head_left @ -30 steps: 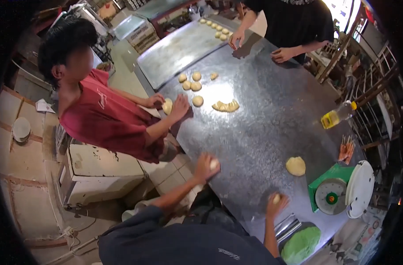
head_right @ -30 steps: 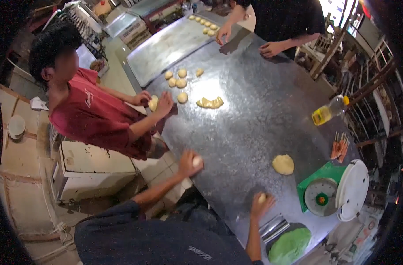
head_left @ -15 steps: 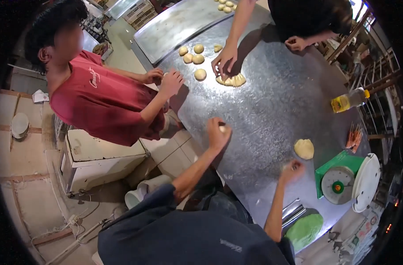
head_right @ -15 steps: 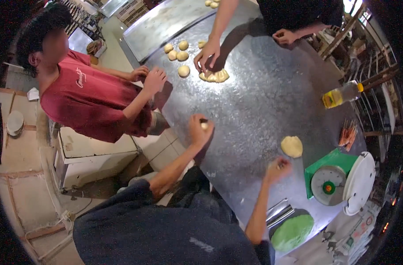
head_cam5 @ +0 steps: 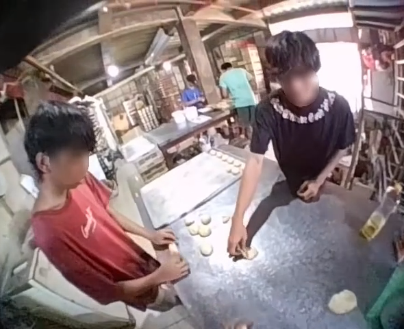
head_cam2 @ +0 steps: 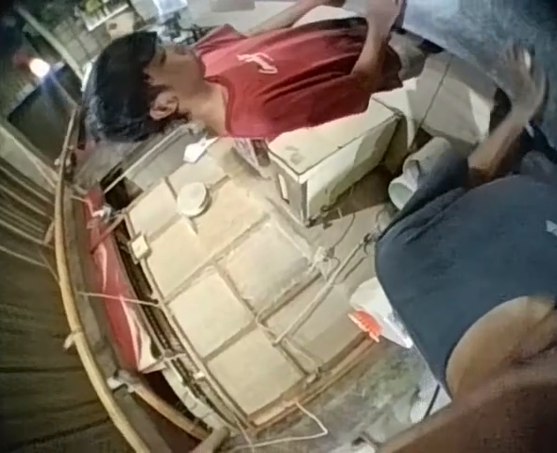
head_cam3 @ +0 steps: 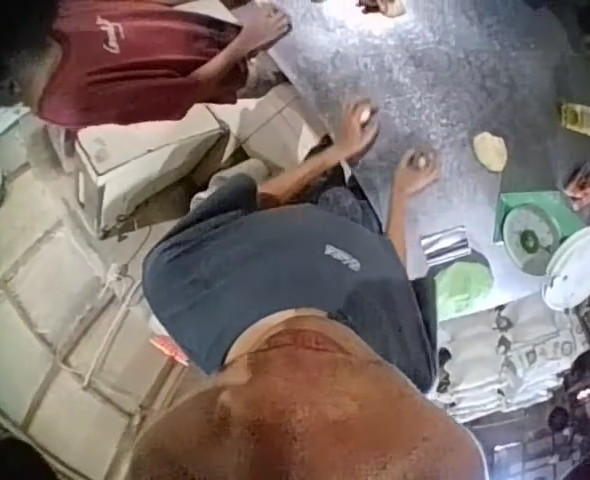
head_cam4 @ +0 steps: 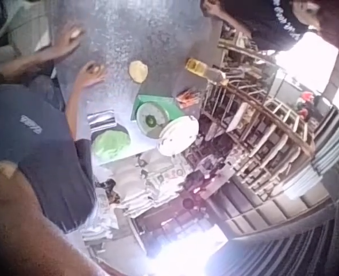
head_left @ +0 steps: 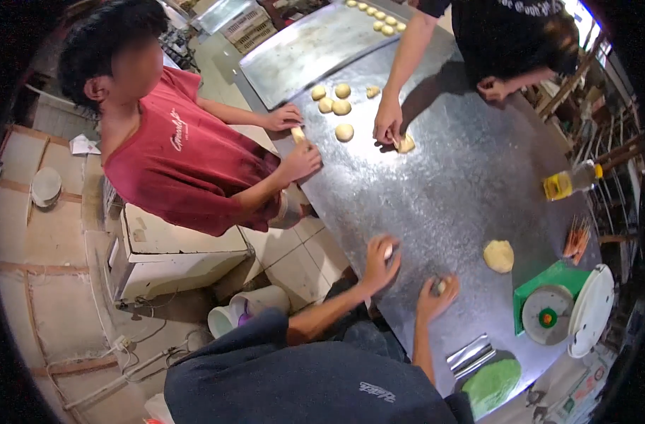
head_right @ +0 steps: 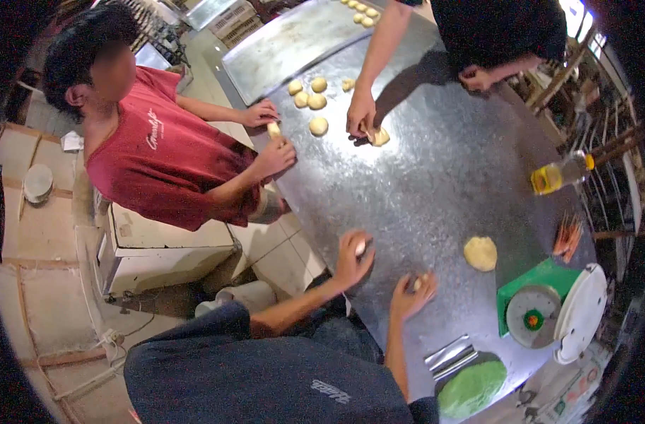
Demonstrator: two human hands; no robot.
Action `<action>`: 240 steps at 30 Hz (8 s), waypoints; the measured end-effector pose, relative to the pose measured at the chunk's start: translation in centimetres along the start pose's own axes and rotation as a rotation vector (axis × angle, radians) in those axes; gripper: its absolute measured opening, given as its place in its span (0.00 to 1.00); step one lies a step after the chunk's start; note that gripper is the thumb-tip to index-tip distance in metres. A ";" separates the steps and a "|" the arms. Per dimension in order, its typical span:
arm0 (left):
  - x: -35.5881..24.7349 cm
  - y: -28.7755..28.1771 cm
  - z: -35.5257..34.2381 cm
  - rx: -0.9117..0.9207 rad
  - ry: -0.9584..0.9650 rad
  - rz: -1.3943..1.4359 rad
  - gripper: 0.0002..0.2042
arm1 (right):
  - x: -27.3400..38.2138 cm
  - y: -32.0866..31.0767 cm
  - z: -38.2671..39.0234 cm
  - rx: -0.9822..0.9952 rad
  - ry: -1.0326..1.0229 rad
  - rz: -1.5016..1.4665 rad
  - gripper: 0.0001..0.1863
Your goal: Shaping and rolling individual portions of dough on a metal workbench.
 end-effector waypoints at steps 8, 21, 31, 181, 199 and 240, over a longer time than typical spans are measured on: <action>-1.4 -3.9 1.8 0.008 -0.329 0.287 0.26 | 1.2 -1.7 -3.6 0.025 0.340 -0.449 0.34; 1.9 -5.0 2.0 0.294 -0.169 0.087 0.39 | 1.5 0.7 -1.4 0.277 0.181 -0.112 0.25; 3.4 -3.2 1.6 0.322 -0.069 0.125 0.42 | 3.0 1.0 -2.0 0.113 0.086 -0.120 0.15; 0.9 0.6 -1.3 0.104 0.178 0.009 0.12 | -1.8 -3.0 -3.2 0.082 -0.027 0.162 0.10; -1.7 1.8 -0.2 0.084 -0.005 0.003 0.15 | -0.3 -2.5 -3.0 -0.087 0.200 0.057 0.16; -2.1 -1.1 3.4 0.792 -0.719 0.492 0.13 | 4.9 -0.8 -0.1 0.835 0.583 -0.661 0.14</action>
Point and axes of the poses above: each hand's wrist, its own z-axis away from the middle knuckle, its own y-axis out of the palm, x = y × z, the point moved 4 cm from there along -z, towards the middle knuckle, and after that the axes turned 11 degrees about -x, right-handed, at the moved point
